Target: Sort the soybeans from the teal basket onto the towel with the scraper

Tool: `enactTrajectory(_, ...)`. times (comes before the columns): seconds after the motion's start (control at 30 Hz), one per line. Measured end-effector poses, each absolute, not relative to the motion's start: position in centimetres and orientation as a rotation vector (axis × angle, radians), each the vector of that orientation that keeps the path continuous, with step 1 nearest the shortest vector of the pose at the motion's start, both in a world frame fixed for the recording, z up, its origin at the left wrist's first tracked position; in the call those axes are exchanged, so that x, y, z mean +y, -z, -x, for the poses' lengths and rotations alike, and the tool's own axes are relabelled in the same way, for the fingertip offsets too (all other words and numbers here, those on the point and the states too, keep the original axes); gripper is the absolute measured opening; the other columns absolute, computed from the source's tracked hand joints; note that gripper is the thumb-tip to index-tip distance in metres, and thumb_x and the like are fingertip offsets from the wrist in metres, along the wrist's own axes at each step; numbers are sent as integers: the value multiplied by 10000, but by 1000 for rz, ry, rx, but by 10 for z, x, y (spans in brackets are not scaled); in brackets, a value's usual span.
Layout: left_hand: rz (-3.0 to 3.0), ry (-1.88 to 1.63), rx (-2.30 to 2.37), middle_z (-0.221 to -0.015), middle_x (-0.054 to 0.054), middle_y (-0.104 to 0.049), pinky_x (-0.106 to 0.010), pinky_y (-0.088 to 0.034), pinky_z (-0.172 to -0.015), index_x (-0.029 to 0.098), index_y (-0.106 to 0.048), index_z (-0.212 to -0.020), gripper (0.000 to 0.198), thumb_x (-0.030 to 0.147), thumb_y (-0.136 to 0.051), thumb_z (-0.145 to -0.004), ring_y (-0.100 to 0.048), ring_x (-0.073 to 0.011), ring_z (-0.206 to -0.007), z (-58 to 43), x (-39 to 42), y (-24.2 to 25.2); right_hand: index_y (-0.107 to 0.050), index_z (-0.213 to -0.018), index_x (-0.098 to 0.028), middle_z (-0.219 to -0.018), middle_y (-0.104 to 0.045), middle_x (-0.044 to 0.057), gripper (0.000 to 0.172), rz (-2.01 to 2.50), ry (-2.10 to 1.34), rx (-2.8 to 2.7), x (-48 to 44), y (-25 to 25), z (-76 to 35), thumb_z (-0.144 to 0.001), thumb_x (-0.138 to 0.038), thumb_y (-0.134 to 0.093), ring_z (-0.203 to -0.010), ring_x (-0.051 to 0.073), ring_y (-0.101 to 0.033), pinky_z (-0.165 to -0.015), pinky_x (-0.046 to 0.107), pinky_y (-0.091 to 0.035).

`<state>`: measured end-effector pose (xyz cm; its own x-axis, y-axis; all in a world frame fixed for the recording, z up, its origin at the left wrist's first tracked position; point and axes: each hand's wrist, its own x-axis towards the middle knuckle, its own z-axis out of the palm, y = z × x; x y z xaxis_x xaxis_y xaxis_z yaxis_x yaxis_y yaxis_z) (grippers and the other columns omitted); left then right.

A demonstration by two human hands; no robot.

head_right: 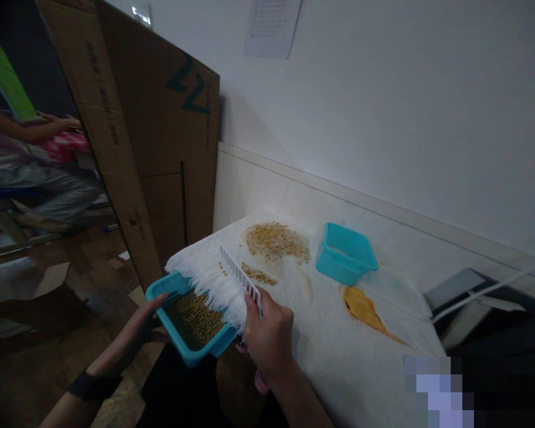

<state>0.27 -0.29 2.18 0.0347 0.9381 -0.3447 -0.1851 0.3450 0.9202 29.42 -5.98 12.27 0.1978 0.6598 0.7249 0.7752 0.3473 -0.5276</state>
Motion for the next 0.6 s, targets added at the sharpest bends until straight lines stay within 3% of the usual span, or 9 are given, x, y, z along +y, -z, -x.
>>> enactTrajectory(0.2,-836,-1017,1227,-1639,-192,-694,-471,-736,-715,207,-677,-1530,849,760,-779,-893,-762,-453,-1282,-5,-5,-31,-895,-1010,-159,-761,-861,107,306,1341,135,-1534,-56,-125,-295,-1048,-312,-633,-622,245,-833,-629,271,-642)
enactTrajectory(0.37,-818,-1012,1230,-1628,-171,-714,-433,-734,-721,236,-693,-1522,826,756,-785,-888,-712,-457,-1408,-8,-8,-39,-889,-962,-161,-752,-862,109,297,1324,177,-1573,-52,-135,-293,-1031,-276,-625,-597,240,-827,-597,259,-620)
enactTrajectory(0.6,-835,-1013,1219,-1647,-178,-693,-489,-736,-766,206,-699,-1489,889,808,-806,-844,-721,-480,-1367,-6,-6,-34,-844,-834,-178,-654,-813,96,307,1351,269,-1518,-50,-140,-293,-1022,-304,-637,-541,241,-796,-532,255,-554)
